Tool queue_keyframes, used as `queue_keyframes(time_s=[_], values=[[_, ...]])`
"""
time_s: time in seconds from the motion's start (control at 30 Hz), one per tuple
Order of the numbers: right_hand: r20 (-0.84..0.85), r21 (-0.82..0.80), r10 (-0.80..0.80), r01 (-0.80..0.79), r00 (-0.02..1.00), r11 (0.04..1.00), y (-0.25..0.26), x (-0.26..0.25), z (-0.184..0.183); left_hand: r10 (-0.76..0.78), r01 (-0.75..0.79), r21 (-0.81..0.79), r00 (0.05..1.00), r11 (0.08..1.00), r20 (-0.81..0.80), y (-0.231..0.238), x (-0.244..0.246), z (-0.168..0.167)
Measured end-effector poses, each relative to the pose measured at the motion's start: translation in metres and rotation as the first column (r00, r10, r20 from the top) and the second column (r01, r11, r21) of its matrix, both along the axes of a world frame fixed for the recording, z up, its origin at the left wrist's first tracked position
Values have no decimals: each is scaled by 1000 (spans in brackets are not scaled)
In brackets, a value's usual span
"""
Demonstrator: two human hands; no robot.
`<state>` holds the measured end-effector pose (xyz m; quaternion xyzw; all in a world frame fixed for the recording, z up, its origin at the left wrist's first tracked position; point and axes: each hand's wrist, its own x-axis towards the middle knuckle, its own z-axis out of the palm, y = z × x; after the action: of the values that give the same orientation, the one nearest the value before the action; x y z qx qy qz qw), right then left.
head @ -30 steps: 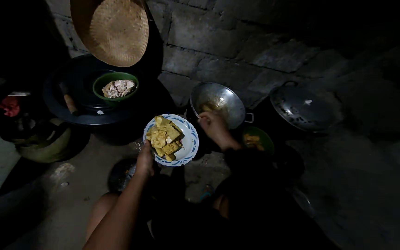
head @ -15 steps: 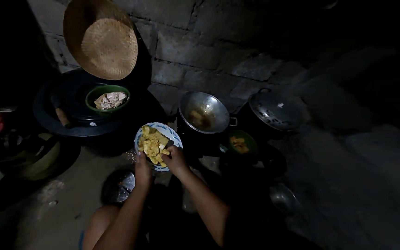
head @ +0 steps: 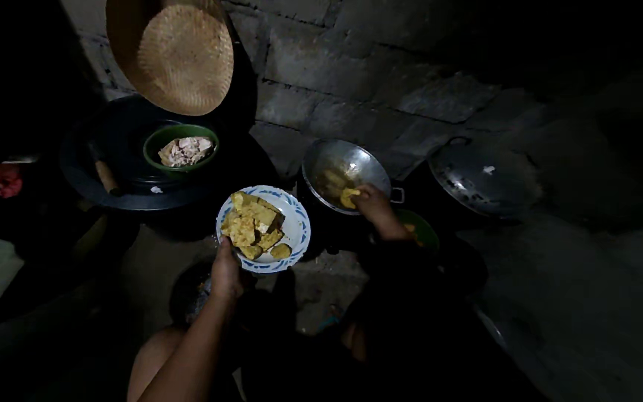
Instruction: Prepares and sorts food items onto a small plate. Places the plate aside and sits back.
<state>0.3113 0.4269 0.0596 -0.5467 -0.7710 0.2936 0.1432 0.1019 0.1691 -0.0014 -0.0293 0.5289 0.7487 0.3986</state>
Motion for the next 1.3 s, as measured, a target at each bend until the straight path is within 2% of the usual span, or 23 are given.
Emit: queue_keyframes(time_s=[0.13, 0.2, 0.27, 0.37, 0.47, 0.53, 0.6, 0.8, 1.0, 1.2, 1.3], values=[[377, 147, -17, -42, 926, 988, 48, 0, -39, -11, 10, -18, 999, 1000, -34, -1, -5, -5], [405, 191, -59, -21, 913, 981, 46, -10, -40, -3, 2, -23, 998, 1000, -64, 0, -6, -8], [304, 246, -27, -51, 952, 968, 20, -26, -26, 4, -4, -4, 998, 1000, -56, 0, -7, -11], [173, 216, 255, -289, 952, 933, -47, -52, 5, 12, -12, -2, 1000, 1000, -19, 0, -6, -9], [247, 39, 564, -590, 788, 807, -110, -67, 18, 9, -9, -6, 1000, 1000, -12, 0, -2, -4], [352, -98, 651, -665, 673, 740, -136, -76, 19, 13, -14, -6, 1000, 1000, -19, 0, 1, -4], [421, -146, 656, -667, 626, 730, -146, -83, 15, 17, -17, -12, 999, 1000, -37, 0, 3, -5], [424, -183, 648, -641, 633, 745, -151, -86, 6, -13, 10, -35, 997, 999, -71, -3, 5, -7], [344, -100, 581, -586, 738, 804, -141, -74, 3, -52, 50, -33, 996, 998, -71, 2, 11, -4], [358, -61, 647, -675, 673, 735, -135, -68, -9, -68, 67, -16, 997, 998, -33, 12, 12, -17], [356, 11, 631, -678, 690, 735, -128, -67, -15, -75, 74, -30, 996, 997, -45, 17, 13, -18]])
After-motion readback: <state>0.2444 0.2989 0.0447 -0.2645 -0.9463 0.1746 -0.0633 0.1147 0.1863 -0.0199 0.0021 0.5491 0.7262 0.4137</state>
